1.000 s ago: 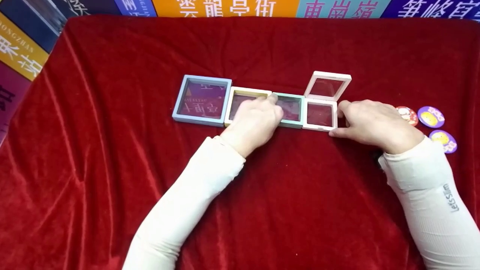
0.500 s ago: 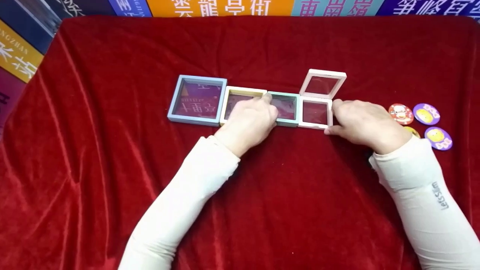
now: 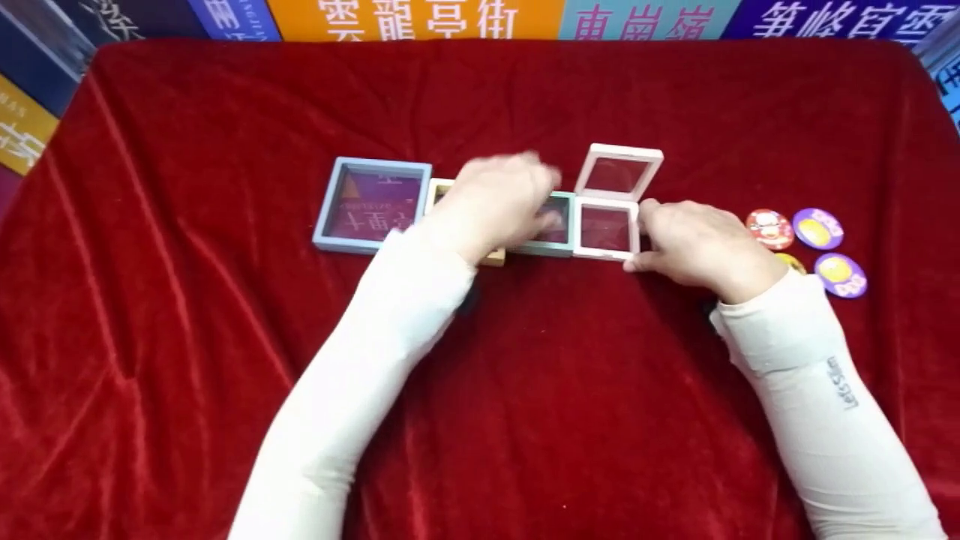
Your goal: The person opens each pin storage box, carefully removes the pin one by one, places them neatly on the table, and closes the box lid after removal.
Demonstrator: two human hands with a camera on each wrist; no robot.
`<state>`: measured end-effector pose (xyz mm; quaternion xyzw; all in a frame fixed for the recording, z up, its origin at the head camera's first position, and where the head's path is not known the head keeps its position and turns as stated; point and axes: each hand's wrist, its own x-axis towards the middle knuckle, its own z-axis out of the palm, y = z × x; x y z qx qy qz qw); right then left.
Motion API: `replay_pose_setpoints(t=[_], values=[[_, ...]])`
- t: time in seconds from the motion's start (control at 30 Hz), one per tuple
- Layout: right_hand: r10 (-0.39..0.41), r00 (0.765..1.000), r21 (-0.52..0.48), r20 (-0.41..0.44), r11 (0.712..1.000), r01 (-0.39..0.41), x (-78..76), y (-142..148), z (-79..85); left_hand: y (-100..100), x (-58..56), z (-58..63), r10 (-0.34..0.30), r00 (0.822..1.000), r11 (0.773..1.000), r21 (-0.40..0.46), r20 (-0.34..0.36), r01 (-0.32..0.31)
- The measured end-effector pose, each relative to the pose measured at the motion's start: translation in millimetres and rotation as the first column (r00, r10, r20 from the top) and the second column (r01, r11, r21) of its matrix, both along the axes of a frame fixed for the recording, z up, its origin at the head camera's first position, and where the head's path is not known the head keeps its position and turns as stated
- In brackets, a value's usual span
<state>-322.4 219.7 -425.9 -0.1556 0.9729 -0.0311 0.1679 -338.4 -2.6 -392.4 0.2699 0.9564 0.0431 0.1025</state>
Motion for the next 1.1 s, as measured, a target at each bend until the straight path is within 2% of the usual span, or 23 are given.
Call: replay_pose_setpoints(t=[0.13, 0.27, 0.43, 0.53, 0.73, 0.87, 1.0, 1.1], values=[[-0.01, 1.0, 0.005, 0.003, 1.0, 0.01, 0.4, -5.5, -2.4, 20.5, -19.2, 2.8, 0.013, 1.0, 1.0, -0.018, -0.02, -0.014], [0.008, 1.0, 0.008, 0.013, 1.0, -0.008, -1.0, -12.3, -5.1, 36.0, -26.8, -4.4, 0.026, 0.999, 0.999, -0.021, -0.024, -0.027], [0.012, 0.999, 0.011, 0.036, 1.0, -0.013, -2.3, -20.4, -7.7, 40.7, -22.0, -19.1, 0.042, 0.991, 0.999, 0.011, -0.128, -0.041], [0.007, 0.999, 0.022, 0.045, 1.0, -0.008, -2.3, -21.7, -7.0, 41.5, -18.8, -21.3, 0.061, 0.983, 0.998, 0.011, -0.174, -0.06], [-0.019, 0.999, 0.034, 0.047, 0.999, 0.017, -0.8, -15.0, -3.7, 50.3, -9.2, -15.7, 0.05, 0.991, 0.999, -0.012, -0.122, -0.052], [-0.019, 0.999, 0.015, 0.035, 1.0, 0.018, 0.6, -8.9, -3.6, 54.2, -2.5, -13.0, 0.044, 0.99, 0.999, 0.017, -0.135, -0.042], [-0.028, 0.999, 0.014, 0.032, 1.0, 0.028, 0.7, -0.9, -2.8, 56.4, -1.5, -9.9, 0.033, 0.991, 0.997, 0.071, -0.13, -0.024], [-0.029, 0.999, 0.0, 0.046, 1.0, 0.029, -1.6, -0.1, -1.9, 55.9, -2.1, -7.3, 0.03, 0.991, 0.998, 0.055, -0.13, -0.023]])
